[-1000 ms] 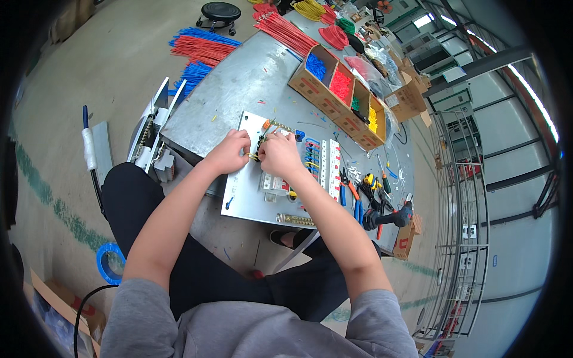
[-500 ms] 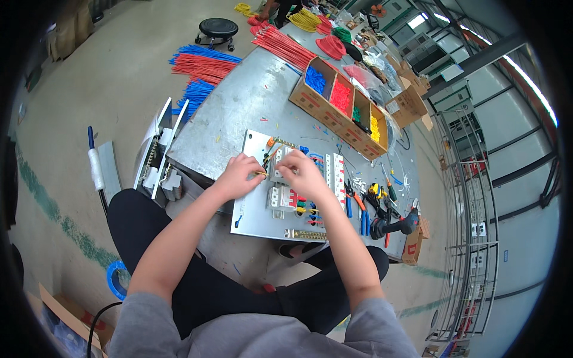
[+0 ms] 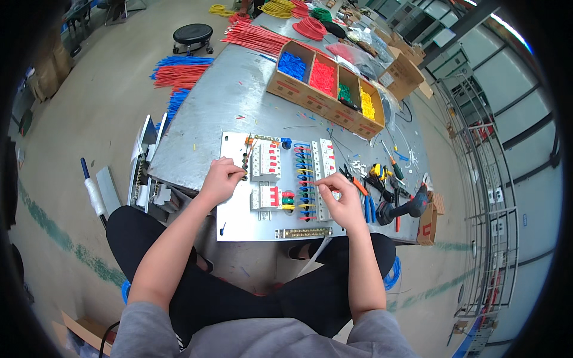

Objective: The person strips wire ends with pliers, inserts them into terminal blocks on a DIN rail, and tightens screws using a power drill. The person also uses a heat gun to shrink heat-shrink tubing on wire connections.

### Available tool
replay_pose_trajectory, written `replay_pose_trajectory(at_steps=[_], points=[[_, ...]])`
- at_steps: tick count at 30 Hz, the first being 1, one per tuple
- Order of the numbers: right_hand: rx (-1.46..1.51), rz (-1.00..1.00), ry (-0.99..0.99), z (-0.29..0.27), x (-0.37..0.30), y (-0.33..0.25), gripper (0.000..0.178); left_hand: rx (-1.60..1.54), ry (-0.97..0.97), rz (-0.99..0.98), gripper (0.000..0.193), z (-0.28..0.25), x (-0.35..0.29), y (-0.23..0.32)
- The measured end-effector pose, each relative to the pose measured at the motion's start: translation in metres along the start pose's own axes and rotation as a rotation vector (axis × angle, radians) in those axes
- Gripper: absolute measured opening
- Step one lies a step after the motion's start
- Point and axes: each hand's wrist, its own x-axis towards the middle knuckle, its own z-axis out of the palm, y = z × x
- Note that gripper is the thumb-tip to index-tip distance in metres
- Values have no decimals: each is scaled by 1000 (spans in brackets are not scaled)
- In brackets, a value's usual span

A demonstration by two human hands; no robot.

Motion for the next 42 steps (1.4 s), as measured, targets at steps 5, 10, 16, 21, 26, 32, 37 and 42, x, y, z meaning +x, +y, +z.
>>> replay_pose_trajectory(at_steps=[5,10,16,21,26,32,37,42], points=[[-71,-8,7,-14,-5,-3,15,27,21,32,10,1,-2,2],[-80,13,24,-24,-19,15,15,50,33,61,8,1,-3,7],[-98,4,0,-22,-31,21,14,15,31,61,9,3,3,18],[-143,35,104,-38,-39,34,13,25,37,-83,14,8,-1,22],[-54,522,-8,-125,-94,76,19,18,-2,-188,16,12,1,31],[-373,947,222,-243,-210,198,57,-68,-115,-318,35,14,12,26],[-9,427,386,-213,-159,238,80,-475,-306,-548,55,-14,21,11],[672,425,669,-203,-124,271,49,-389,-381,-440,35,-13,27,5]])
